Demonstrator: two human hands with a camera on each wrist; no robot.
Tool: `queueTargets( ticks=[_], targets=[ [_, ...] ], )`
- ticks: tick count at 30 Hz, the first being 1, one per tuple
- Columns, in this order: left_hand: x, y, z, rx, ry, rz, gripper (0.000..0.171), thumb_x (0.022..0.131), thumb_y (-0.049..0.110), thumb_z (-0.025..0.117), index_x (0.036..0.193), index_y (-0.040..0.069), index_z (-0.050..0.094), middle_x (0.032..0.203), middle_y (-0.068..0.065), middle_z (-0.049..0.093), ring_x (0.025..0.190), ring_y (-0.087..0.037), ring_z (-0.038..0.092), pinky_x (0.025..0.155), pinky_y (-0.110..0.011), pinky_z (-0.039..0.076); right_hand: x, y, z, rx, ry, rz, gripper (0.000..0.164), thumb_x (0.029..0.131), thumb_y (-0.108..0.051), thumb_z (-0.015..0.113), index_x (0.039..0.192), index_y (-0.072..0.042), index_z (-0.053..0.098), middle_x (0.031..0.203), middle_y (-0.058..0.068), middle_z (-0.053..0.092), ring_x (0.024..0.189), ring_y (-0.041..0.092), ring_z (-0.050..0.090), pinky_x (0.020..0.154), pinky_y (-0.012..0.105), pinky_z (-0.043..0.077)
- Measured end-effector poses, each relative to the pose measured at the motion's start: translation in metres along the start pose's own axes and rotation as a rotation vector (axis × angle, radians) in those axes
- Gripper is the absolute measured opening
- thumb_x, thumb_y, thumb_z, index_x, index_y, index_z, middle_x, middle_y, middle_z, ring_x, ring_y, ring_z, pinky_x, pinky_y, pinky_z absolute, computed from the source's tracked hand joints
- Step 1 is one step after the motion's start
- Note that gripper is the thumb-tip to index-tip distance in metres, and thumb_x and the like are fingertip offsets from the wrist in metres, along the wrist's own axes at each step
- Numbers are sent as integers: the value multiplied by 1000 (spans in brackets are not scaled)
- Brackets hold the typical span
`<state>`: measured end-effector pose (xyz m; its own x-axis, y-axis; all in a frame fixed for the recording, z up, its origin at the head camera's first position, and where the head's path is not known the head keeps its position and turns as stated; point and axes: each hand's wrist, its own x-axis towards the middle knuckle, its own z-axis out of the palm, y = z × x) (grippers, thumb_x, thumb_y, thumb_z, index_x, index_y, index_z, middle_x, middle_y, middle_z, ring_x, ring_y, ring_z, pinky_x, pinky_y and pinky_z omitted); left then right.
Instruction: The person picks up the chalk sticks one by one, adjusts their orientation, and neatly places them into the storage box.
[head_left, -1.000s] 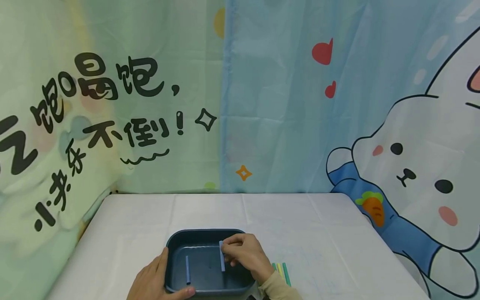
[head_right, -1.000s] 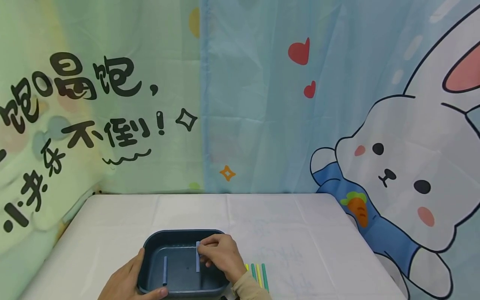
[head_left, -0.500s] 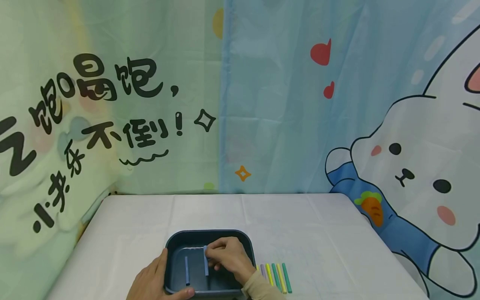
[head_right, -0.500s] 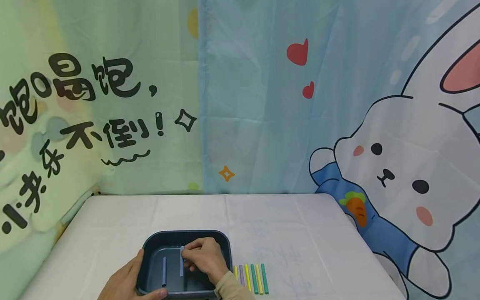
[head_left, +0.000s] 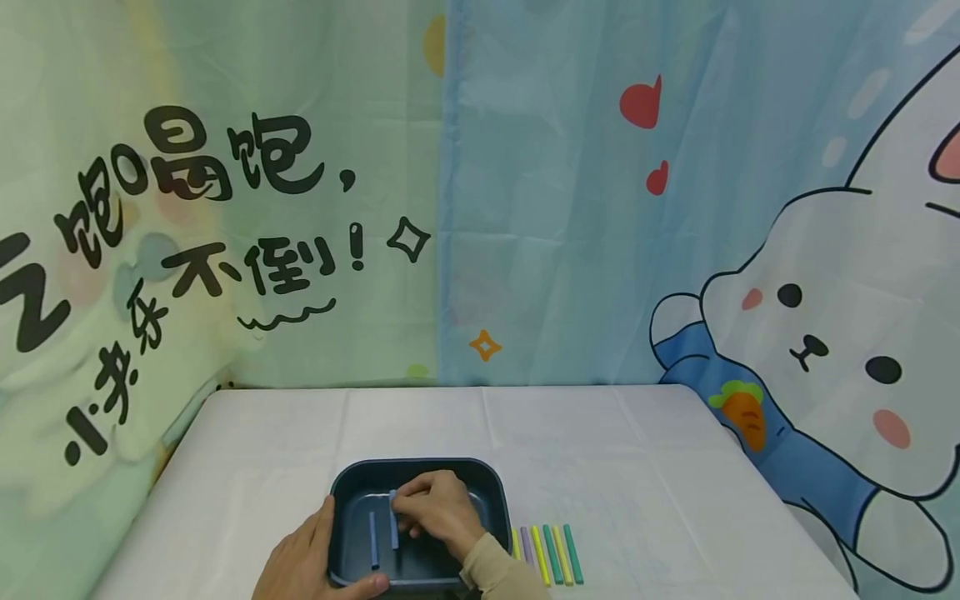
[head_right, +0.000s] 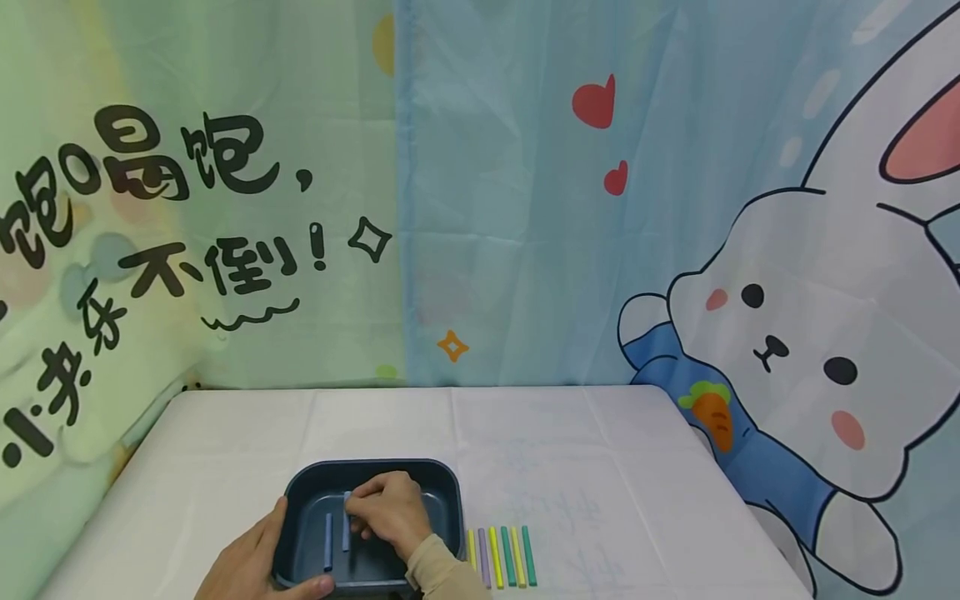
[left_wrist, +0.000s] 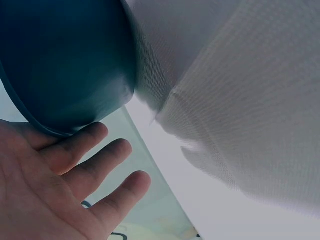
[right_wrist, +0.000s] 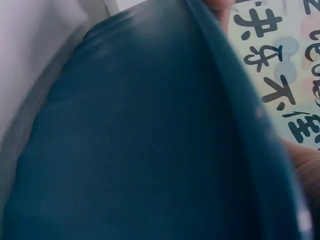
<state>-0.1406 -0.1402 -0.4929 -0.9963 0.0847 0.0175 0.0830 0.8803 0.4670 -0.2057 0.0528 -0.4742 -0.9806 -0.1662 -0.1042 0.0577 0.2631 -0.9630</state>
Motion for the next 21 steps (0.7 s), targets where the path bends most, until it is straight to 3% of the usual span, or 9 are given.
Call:
queueTargets(
  ticks=[10,21],
  targets=[
    [-1,-3,0,3,20,20,132,70,87,63,151,-13,34,139,-28,54,114,-37,62,94,-54,51,2,3,14,-93,19,-3,6,75,-3,76,81,-3,75,57,1,67,46,9,61,44,21,48],
    [1,-1,0,-16,-23,1,132,72,87,61,152,-13,31,143,-29,50,118,-39,59,95,-55,50,4,3,18,-149,21,-23,5,75,0,76,74,-4,73,53,2,64,41,7,57,41,21,46]
  ],
)
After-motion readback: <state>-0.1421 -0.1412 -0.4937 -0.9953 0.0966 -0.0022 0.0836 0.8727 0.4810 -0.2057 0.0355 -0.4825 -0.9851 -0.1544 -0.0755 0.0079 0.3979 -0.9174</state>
